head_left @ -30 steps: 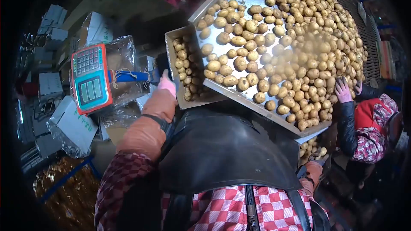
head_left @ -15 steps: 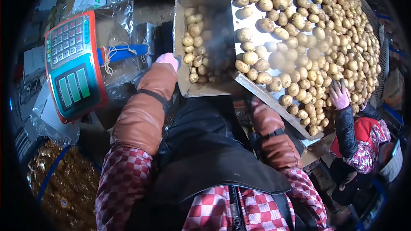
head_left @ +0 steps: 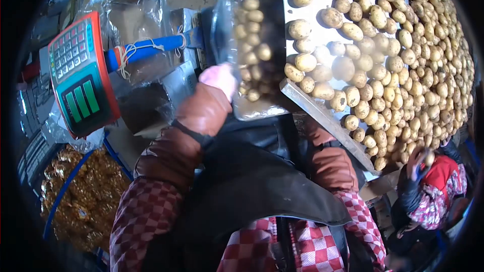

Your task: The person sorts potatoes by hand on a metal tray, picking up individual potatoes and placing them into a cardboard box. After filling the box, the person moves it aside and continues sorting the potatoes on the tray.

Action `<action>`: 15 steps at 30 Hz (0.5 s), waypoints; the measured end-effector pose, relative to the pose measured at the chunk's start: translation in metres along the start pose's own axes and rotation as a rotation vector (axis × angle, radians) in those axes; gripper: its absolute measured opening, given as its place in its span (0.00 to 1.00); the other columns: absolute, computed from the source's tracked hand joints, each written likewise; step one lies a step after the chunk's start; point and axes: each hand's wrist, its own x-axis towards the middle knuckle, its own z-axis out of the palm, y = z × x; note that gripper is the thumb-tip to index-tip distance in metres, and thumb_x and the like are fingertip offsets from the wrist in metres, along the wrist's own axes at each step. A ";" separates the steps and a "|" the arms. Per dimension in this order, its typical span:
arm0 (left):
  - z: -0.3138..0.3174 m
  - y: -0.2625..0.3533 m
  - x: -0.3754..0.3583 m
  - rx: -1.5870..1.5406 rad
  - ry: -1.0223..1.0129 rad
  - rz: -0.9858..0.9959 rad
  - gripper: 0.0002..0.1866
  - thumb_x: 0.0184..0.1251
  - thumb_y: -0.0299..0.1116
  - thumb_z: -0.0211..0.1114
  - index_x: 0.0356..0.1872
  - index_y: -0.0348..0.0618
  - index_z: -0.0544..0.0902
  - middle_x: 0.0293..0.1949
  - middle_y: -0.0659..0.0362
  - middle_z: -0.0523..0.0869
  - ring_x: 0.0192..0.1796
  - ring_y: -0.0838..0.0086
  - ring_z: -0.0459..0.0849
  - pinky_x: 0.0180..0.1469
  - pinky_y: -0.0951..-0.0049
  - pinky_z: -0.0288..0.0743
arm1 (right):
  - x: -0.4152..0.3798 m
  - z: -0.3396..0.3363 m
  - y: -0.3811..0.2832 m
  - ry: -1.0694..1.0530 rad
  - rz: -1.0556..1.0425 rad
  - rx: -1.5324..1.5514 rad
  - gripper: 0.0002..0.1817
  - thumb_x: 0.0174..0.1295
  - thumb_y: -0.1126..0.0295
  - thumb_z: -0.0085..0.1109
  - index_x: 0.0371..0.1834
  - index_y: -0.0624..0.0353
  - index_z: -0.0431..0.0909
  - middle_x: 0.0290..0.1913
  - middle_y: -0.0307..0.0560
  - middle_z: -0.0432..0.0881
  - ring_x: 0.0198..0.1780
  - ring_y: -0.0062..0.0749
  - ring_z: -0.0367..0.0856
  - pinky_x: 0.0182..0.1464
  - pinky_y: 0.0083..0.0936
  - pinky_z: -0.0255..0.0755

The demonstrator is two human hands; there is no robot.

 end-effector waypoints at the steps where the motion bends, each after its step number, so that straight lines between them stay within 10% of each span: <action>1: 0.024 -0.040 0.029 -0.106 -0.051 -0.089 0.15 0.66 0.35 0.55 0.45 0.45 0.88 0.41 0.44 0.89 0.50 0.50 0.88 0.56 0.53 0.79 | -0.013 -0.022 -0.011 0.085 -0.033 -0.130 0.16 0.73 0.66 0.52 0.60 0.58 0.75 0.62 0.52 0.76 0.65 0.40 0.76 0.61 0.37 0.77; 5: 0.021 -0.066 0.033 -0.103 -0.146 -0.256 0.19 0.67 0.37 0.57 0.55 0.42 0.83 0.54 0.47 0.86 0.58 0.53 0.84 0.61 0.53 0.74 | -0.051 -0.076 -0.047 0.226 -0.043 -0.314 0.16 0.73 0.66 0.52 0.60 0.58 0.75 0.62 0.52 0.77 0.64 0.40 0.77 0.60 0.37 0.77; 9: 0.014 -0.024 0.023 -0.051 0.811 0.262 0.25 0.59 0.35 0.65 0.60 0.47 0.77 0.65 0.50 0.74 0.71 0.52 0.67 0.72 0.49 0.57 | -0.063 -0.086 -0.068 0.290 -0.002 -0.434 0.16 0.73 0.65 0.53 0.59 0.58 0.76 0.61 0.52 0.78 0.64 0.40 0.77 0.60 0.37 0.77; 10: 0.009 -0.009 0.032 -0.056 0.834 0.409 0.24 0.59 0.38 0.71 0.57 0.42 0.79 0.53 0.45 0.82 0.59 0.48 0.78 0.63 0.51 0.71 | -0.065 -0.087 -0.068 0.312 0.021 -0.465 0.16 0.72 0.65 0.53 0.59 0.57 0.76 0.61 0.52 0.78 0.63 0.40 0.77 0.60 0.37 0.77; 14: 0.058 0.086 0.072 -0.314 0.107 0.264 0.22 0.70 0.33 0.58 0.63 0.40 0.76 0.68 0.47 0.75 0.63 0.51 0.79 0.66 0.58 0.73 | -0.020 -0.042 0.010 0.359 0.322 -0.655 0.16 0.72 0.64 0.53 0.59 0.57 0.76 0.60 0.51 0.78 0.63 0.40 0.78 0.59 0.37 0.77; 15: 0.127 0.100 0.113 -0.241 0.312 0.449 0.24 0.70 0.35 0.56 0.67 0.43 0.74 0.70 0.48 0.73 0.69 0.51 0.72 0.70 0.51 0.66 | -0.008 -0.025 0.046 0.372 0.436 -0.732 0.16 0.72 0.64 0.54 0.59 0.57 0.77 0.60 0.51 0.78 0.62 0.40 0.78 0.59 0.37 0.77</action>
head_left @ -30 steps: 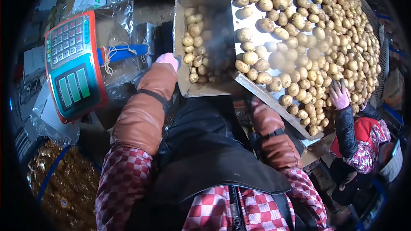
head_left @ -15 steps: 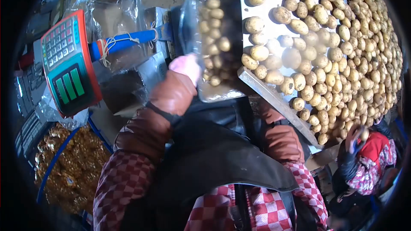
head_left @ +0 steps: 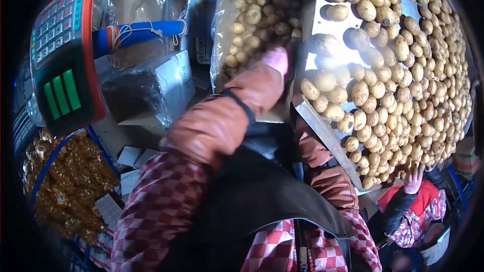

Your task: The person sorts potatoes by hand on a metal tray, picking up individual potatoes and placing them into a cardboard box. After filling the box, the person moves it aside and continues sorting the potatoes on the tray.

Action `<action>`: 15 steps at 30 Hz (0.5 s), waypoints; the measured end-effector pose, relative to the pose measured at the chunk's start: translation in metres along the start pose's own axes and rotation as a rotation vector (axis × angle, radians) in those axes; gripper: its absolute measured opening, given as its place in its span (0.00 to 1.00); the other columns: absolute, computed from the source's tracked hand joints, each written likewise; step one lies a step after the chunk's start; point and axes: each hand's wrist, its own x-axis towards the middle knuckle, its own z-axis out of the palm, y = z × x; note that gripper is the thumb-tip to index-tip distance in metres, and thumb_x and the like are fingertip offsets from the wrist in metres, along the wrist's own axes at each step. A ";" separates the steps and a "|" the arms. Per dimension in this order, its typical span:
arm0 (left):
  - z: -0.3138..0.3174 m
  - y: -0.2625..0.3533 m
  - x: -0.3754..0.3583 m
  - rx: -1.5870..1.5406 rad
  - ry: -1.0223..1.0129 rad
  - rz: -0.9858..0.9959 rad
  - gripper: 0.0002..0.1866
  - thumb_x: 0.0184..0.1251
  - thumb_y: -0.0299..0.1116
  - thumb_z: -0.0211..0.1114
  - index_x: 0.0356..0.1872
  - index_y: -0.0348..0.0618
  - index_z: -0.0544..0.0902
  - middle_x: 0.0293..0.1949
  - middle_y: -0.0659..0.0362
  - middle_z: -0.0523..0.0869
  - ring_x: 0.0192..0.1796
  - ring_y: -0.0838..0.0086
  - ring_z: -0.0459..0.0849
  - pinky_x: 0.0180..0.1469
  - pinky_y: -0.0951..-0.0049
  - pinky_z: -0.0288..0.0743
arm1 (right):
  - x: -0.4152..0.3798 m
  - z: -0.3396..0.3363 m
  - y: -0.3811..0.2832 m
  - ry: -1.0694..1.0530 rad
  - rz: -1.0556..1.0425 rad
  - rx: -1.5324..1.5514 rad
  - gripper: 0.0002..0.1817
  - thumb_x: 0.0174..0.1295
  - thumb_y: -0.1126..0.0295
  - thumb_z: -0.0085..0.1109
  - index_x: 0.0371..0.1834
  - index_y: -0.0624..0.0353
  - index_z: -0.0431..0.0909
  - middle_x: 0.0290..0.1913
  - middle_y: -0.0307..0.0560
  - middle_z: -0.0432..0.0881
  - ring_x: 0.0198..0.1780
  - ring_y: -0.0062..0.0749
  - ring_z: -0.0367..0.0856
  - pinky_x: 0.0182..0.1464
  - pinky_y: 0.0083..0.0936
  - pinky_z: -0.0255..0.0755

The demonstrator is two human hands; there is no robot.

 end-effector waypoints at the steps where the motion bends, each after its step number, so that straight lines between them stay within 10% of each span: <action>1: 0.075 -0.017 0.016 0.119 0.183 0.201 0.27 0.69 0.38 0.55 0.70 0.46 0.71 0.72 0.50 0.71 0.75 0.51 0.64 0.74 0.45 0.59 | 0.014 0.044 0.005 -0.040 0.077 -0.115 0.16 0.72 0.64 0.54 0.59 0.57 0.77 0.59 0.51 0.78 0.62 0.40 0.78 0.59 0.37 0.77; 3: 0.009 -0.007 0.001 0.219 0.063 0.231 0.30 0.68 0.40 0.55 0.72 0.49 0.69 0.74 0.51 0.66 0.78 0.52 0.56 0.75 0.35 0.48 | 0.037 0.108 0.014 -0.127 0.148 -0.300 0.16 0.72 0.63 0.54 0.58 0.57 0.77 0.59 0.51 0.79 0.62 0.40 0.78 0.59 0.37 0.77; 5: -0.074 -0.012 0.021 0.551 -0.624 0.021 0.33 0.74 0.42 0.47 0.79 0.61 0.56 0.80 0.54 0.54 0.82 0.54 0.49 0.75 0.33 0.44 | 0.049 0.143 0.017 -0.191 0.152 -0.391 0.16 0.71 0.63 0.54 0.58 0.57 0.77 0.59 0.51 0.79 0.61 0.40 0.79 0.58 0.37 0.77; 6: -0.064 -0.031 0.021 0.731 -0.398 -0.017 0.31 0.72 0.38 0.51 0.77 0.59 0.60 0.79 0.53 0.58 0.80 0.56 0.56 0.74 0.36 0.51 | 0.050 0.152 0.016 -0.208 0.153 -0.411 0.16 0.71 0.63 0.54 0.58 0.56 0.77 0.58 0.51 0.79 0.61 0.40 0.79 0.58 0.37 0.77; 9: -0.077 -0.074 0.035 -0.142 -0.079 -0.630 0.30 0.67 0.40 0.60 0.72 0.53 0.69 0.76 0.49 0.63 0.75 0.55 0.65 0.70 0.34 0.56 | 0.053 0.160 0.009 -0.227 0.150 -0.429 0.17 0.71 0.62 0.55 0.58 0.56 0.78 0.58 0.51 0.80 0.60 0.40 0.79 0.58 0.37 0.77; 12: -0.066 -0.043 -0.011 -0.027 0.278 -0.466 0.27 0.66 0.35 0.61 0.68 0.55 0.70 0.72 0.52 0.67 0.73 0.59 0.67 0.71 0.35 0.56 | 0.055 0.162 0.000 -0.240 0.135 -0.441 0.17 0.71 0.62 0.55 0.58 0.56 0.78 0.57 0.50 0.80 0.60 0.40 0.79 0.57 0.37 0.77; 15: -0.018 -0.014 -0.036 0.488 -0.198 -0.173 0.26 0.69 0.43 0.55 0.69 0.62 0.70 0.76 0.53 0.63 0.80 0.49 0.50 0.73 0.25 0.41 | 0.053 0.168 0.002 -0.251 0.149 -0.448 0.17 0.70 0.61 0.56 0.57 0.56 0.78 0.57 0.50 0.80 0.59 0.40 0.80 0.57 0.37 0.77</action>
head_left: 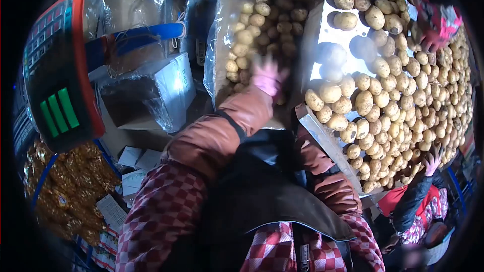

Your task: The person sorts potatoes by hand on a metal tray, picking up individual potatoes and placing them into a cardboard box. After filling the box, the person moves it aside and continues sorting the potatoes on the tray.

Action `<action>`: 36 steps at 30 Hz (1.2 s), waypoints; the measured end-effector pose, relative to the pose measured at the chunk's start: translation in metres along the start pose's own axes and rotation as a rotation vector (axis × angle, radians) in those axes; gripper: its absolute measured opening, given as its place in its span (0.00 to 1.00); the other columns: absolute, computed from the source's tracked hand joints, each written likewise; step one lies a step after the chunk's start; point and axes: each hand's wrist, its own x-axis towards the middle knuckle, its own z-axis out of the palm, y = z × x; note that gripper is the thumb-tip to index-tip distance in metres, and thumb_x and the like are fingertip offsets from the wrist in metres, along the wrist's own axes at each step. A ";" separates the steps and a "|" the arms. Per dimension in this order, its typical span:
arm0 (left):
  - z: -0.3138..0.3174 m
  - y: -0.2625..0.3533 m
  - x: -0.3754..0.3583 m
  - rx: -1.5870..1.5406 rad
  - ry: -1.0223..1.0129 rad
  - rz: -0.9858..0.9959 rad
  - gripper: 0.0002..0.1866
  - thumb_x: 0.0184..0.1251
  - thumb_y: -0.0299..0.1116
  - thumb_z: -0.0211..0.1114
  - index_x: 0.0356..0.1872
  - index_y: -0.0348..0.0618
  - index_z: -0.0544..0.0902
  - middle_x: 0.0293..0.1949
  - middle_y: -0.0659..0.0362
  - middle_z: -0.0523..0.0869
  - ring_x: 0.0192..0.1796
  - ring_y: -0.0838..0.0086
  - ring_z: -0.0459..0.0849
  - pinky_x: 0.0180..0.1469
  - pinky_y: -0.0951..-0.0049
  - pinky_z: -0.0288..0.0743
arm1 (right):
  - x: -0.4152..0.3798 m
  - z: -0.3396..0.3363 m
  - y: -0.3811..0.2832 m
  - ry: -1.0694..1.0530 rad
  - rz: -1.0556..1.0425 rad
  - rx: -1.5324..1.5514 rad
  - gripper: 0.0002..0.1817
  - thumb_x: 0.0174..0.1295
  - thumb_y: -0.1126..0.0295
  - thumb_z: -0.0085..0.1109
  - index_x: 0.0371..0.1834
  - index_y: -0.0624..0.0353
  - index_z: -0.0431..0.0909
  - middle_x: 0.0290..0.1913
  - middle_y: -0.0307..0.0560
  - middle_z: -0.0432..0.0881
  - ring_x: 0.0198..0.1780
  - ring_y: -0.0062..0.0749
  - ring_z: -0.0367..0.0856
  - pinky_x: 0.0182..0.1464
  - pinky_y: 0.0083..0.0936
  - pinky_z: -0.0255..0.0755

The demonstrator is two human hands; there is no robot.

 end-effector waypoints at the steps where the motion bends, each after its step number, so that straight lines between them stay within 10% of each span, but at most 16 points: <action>1: 0.062 0.013 0.006 -0.388 -0.010 0.066 0.28 0.68 0.47 0.57 0.69 0.62 0.71 0.74 0.56 0.66 0.76 0.53 0.58 0.69 0.24 0.46 | -0.001 0.002 0.000 -0.007 0.001 0.001 0.17 0.70 0.61 0.56 0.57 0.55 0.79 0.57 0.50 0.81 0.59 0.40 0.80 0.57 0.37 0.77; 2: 0.099 0.022 0.011 -0.778 -0.018 0.132 0.30 0.67 0.52 0.59 0.70 0.61 0.73 0.73 0.59 0.69 0.72 0.58 0.67 0.66 0.22 0.50 | -0.001 0.002 0.000 -0.007 0.005 -0.003 0.17 0.70 0.61 0.56 0.57 0.55 0.79 0.56 0.50 0.81 0.59 0.40 0.80 0.57 0.37 0.77; 4: 0.053 0.007 0.012 0.069 0.088 0.529 0.26 0.72 0.51 0.53 0.70 0.63 0.73 0.69 0.62 0.74 0.68 0.63 0.73 0.62 0.20 0.51 | -0.004 0.000 -0.003 -0.006 0.006 -0.001 0.17 0.70 0.60 0.56 0.57 0.55 0.79 0.56 0.50 0.81 0.58 0.40 0.80 0.56 0.37 0.77; 5: 0.152 0.004 0.045 0.575 0.537 0.461 0.23 0.75 0.49 0.47 0.66 0.62 0.76 0.68 0.62 0.75 0.66 0.64 0.74 0.60 0.20 0.53 | -0.005 -0.002 -0.005 -0.004 0.001 0.008 0.17 0.70 0.60 0.56 0.57 0.55 0.79 0.56 0.50 0.81 0.58 0.40 0.80 0.56 0.37 0.77; 6: 0.016 -0.005 0.024 0.039 -0.209 0.368 0.19 0.74 0.44 0.50 0.61 0.58 0.79 0.68 0.60 0.74 0.68 0.63 0.71 0.61 0.27 0.57 | -0.005 0.001 -0.005 -0.005 0.012 0.008 0.17 0.70 0.60 0.57 0.57 0.55 0.79 0.56 0.50 0.81 0.58 0.40 0.80 0.56 0.37 0.77; 8: 0.001 -0.037 0.007 -0.151 0.004 0.030 0.18 0.66 0.36 0.58 0.57 0.57 0.80 0.67 0.57 0.73 0.70 0.59 0.69 0.66 0.41 0.61 | -0.003 -0.002 -0.008 0.003 0.000 0.009 0.17 0.70 0.59 0.57 0.57 0.55 0.79 0.55 0.50 0.82 0.58 0.40 0.81 0.56 0.37 0.77; 12: -0.013 -0.074 -0.056 0.024 0.059 0.097 0.24 0.61 0.29 0.62 0.60 0.60 0.78 0.70 0.55 0.69 0.77 0.52 0.60 0.68 0.44 0.66 | -0.004 -0.001 -0.007 0.003 -0.008 0.014 0.18 0.69 0.59 0.57 0.57 0.54 0.80 0.54 0.49 0.82 0.57 0.40 0.81 0.55 0.37 0.77; 14: -0.014 -0.054 -0.053 -0.180 -0.628 -0.108 0.26 0.60 0.28 0.63 0.62 0.58 0.78 0.73 0.55 0.67 0.74 0.50 0.65 0.70 0.47 0.65 | -0.006 -0.002 -0.007 0.009 -0.004 0.015 0.18 0.69 0.58 0.58 0.56 0.54 0.80 0.54 0.49 0.82 0.56 0.40 0.81 0.55 0.37 0.77; 16: -0.015 -0.071 -0.080 -0.641 -0.216 0.316 0.29 0.66 0.31 0.62 0.70 0.55 0.73 0.76 0.54 0.63 0.70 0.55 0.71 0.71 0.59 0.67 | -0.009 -0.005 -0.007 0.006 -0.003 0.009 0.18 0.69 0.58 0.58 0.56 0.54 0.80 0.54 0.49 0.83 0.56 0.40 0.82 0.55 0.37 0.77; 18: -0.065 -0.077 -0.082 -0.426 0.299 0.311 0.28 0.68 0.35 0.63 0.70 0.51 0.73 0.75 0.51 0.65 0.71 0.58 0.71 0.71 0.61 0.66 | -0.009 -0.002 -0.008 0.007 0.006 0.007 0.18 0.69 0.58 0.58 0.56 0.54 0.81 0.53 0.49 0.83 0.55 0.40 0.82 0.54 0.37 0.77; 20: -0.092 -0.089 -0.064 -0.670 0.254 -0.293 0.28 0.69 0.38 0.63 0.70 0.49 0.73 0.71 0.45 0.70 0.70 0.55 0.72 0.70 0.58 0.67 | -0.010 -0.005 -0.011 0.003 0.013 0.000 0.18 0.68 0.57 0.59 0.56 0.54 0.81 0.53 0.49 0.83 0.55 0.40 0.82 0.54 0.38 0.77; 21: -0.101 -0.108 -0.050 -0.377 0.720 -0.126 0.26 0.73 0.44 0.58 0.68 0.47 0.74 0.66 0.40 0.74 0.64 0.49 0.78 0.64 0.54 0.74 | -0.009 -0.005 -0.013 -0.002 0.011 -0.008 0.18 0.68 0.57 0.59 0.56 0.53 0.81 0.53 0.49 0.83 0.55 0.40 0.82 0.54 0.38 0.77; 22: -0.088 -0.123 -0.036 -0.378 0.726 -0.131 0.26 0.73 0.44 0.58 0.68 0.47 0.74 0.66 0.40 0.74 0.64 0.49 0.78 0.64 0.54 0.74 | -0.008 -0.004 -0.014 -0.002 0.015 -0.013 0.18 0.68 0.57 0.59 0.56 0.53 0.81 0.52 0.49 0.83 0.55 0.40 0.82 0.54 0.38 0.77; 24: -0.045 -0.149 -0.020 -0.632 -0.141 -0.554 0.25 0.71 0.42 0.59 0.65 0.42 0.76 0.53 0.38 0.84 0.56 0.45 0.83 0.58 0.51 0.77 | -0.009 -0.003 -0.017 -0.003 0.019 -0.028 0.18 0.68 0.56 0.59 0.56 0.53 0.81 0.52 0.49 0.84 0.54 0.40 0.83 0.53 0.38 0.77; 27: -0.027 -0.193 -0.023 -0.530 0.028 -0.486 0.16 0.67 0.38 0.59 0.52 0.44 0.83 0.43 0.41 0.88 0.50 0.43 0.85 0.51 0.47 0.78 | -0.008 -0.003 -0.022 -0.001 0.009 -0.032 0.18 0.68 0.56 0.60 0.55 0.53 0.82 0.51 0.48 0.84 0.54 0.40 0.83 0.53 0.38 0.77; 36: -0.044 -0.166 -0.015 -0.529 0.068 -0.476 0.22 0.70 0.34 0.51 0.64 0.49 0.76 0.45 0.41 0.87 0.50 0.42 0.84 0.52 0.46 0.78 | -0.022 -0.007 -0.023 0.069 -0.033 -0.021 0.19 0.67 0.54 0.61 0.55 0.52 0.83 0.50 0.48 0.85 0.52 0.40 0.84 0.52 0.38 0.77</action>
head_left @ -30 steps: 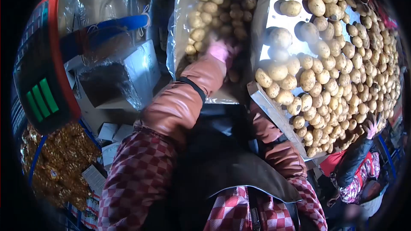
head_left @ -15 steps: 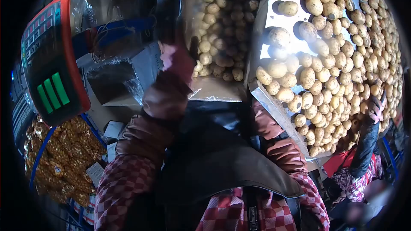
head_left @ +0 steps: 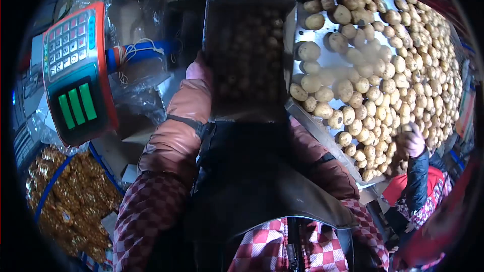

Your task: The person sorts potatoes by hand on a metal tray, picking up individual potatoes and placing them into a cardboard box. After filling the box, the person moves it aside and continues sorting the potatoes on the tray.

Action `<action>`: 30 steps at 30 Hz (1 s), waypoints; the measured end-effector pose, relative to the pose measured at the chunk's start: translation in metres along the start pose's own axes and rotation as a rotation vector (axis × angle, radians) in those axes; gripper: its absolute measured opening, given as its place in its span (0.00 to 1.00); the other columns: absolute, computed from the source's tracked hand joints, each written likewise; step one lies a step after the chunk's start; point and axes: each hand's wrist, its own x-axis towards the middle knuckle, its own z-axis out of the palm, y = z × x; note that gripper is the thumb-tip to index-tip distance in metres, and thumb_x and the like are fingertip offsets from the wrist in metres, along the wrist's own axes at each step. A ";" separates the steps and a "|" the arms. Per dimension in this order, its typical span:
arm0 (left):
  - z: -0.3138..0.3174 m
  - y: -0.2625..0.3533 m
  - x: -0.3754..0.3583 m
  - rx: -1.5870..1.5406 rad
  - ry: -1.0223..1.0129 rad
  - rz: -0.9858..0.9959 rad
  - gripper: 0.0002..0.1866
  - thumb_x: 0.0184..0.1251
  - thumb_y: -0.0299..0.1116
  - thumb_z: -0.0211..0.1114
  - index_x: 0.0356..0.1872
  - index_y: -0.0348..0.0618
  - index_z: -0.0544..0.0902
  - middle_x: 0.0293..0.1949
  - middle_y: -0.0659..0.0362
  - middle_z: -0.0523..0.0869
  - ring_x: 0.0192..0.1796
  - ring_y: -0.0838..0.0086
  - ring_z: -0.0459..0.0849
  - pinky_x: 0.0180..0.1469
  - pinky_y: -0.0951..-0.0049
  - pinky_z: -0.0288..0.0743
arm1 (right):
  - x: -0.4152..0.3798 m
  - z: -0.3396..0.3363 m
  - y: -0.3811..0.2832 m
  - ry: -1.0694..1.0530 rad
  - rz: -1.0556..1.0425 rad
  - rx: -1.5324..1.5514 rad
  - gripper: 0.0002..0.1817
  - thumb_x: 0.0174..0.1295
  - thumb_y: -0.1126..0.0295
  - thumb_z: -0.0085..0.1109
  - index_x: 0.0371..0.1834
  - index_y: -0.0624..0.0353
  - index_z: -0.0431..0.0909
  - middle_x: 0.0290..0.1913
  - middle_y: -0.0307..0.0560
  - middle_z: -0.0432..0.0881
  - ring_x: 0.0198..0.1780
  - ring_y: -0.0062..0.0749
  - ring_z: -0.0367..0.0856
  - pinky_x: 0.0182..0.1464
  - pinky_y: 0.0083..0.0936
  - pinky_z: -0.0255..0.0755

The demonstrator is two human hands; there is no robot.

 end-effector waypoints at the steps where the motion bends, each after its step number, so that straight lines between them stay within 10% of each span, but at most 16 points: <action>1: -0.005 0.007 -0.003 -0.013 -0.027 0.020 0.23 0.71 0.35 0.51 0.66 0.46 0.74 0.47 0.39 0.86 0.52 0.43 0.84 0.54 0.47 0.77 | -0.002 -0.001 0.003 0.006 -0.010 0.006 0.19 0.67 0.54 0.61 0.54 0.52 0.83 0.50 0.48 0.86 0.51 0.40 0.84 0.52 0.38 0.77; 6: -0.010 0.020 -0.013 0.094 -0.086 0.013 0.29 0.70 0.34 0.53 0.72 0.45 0.67 0.54 0.40 0.84 0.58 0.48 0.83 0.59 0.54 0.78 | -0.009 0.004 -0.003 0.056 -0.027 0.037 0.19 0.66 0.53 0.62 0.54 0.51 0.83 0.49 0.47 0.86 0.50 0.40 0.85 0.51 0.38 0.77; 8: -0.016 0.039 -0.038 0.518 0.681 0.562 0.32 0.66 0.33 0.57 0.74 0.47 0.66 0.62 0.46 0.80 0.59 0.54 0.83 0.60 0.59 0.78 | -0.015 -0.004 -0.005 0.092 -0.035 0.062 0.19 0.66 0.53 0.62 0.54 0.51 0.84 0.48 0.47 0.87 0.50 0.40 0.85 0.51 0.38 0.77; 9: -0.014 0.055 -0.045 0.510 0.685 0.585 0.32 0.66 0.33 0.57 0.74 0.47 0.66 0.62 0.46 0.80 0.59 0.54 0.83 0.60 0.59 0.78 | -0.016 0.004 -0.008 0.084 -0.028 0.052 0.19 0.66 0.53 0.62 0.54 0.51 0.84 0.48 0.47 0.87 0.50 0.40 0.85 0.50 0.38 0.77; 11: -0.008 0.083 -0.060 0.477 -0.257 0.577 0.35 0.60 0.38 0.70 0.71 0.54 0.72 0.70 0.52 0.73 0.65 0.56 0.78 0.62 0.63 0.75 | -0.023 0.005 -0.017 0.076 -0.040 0.053 0.20 0.66 0.52 0.63 0.54 0.51 0.84 0.48 0.47 0.87 0.49 0.40 0.85 0.50 0.38 0.77; 12: 0.004 0.087 -0.067 0.482 -0.395 0.640 0.34 0.60 0.37 0.70 0.70 0.54 0.72 0.69 0.52 0.74 0.64 0.57 0.78 0.61 0.63 0.75 | -0.029 0.006 -0.018 0.080 -0.041 0.048 0.20 0.66 0.52 0.63 0.54 0.51 0.84 0.47 0.47 0.87 0.49 0.40 0.85 0.50 0.38 0.77; 20: 0.035 0.091 -0.033 0.505 -0.204 0.781 0.30 0.63 0.35 0.68 0.68 0.51 0.74 0.61 0.53 0.78 0.57 0.63 0.80 0.57 0.67 0.76 | -0.142 -0.021 -0.108 0.094 -0.017 0.123 0.20 0.65 0.51 0.64 0.53 0.50 0.85 0.46 0.46 0.88 0.47 0.40 0.86 0.49 0.38 0.77; 22: 0.039 0.095 -0.028 0.519 -0.242 0.758 0.29 0.64 0.35 0.67 0.68 0.50 0.74 0.59 0.53 0.79 0.56 0.64 0.81 0.56 0.68 0.76 | -0.037 0.021 -0.049 0.038 -0.067 0.190 0.17 0.63 0.51 0.66 0.44 0.50 0.88 0.36 0.40 0.88 0.34 0.34 0.85 0.38 0.35 0.76; 30: 0.044 0.006 -0.013 0.705 -0.587 0.721 0.26 0.66 0.33 0.66 0.66 0.47 0.76 0.50 0.55 0.84 0.49 0.70 0.83 0.52 0.71 0.77 | -0.075 0.018 0.011 0.146 -0.244 0.618 0.21 0.60 0.64 0.71 0.58 0.49 0.83 0.43 0.34 0.86 0.38 0.22 0.81 0.40 0.23 0.76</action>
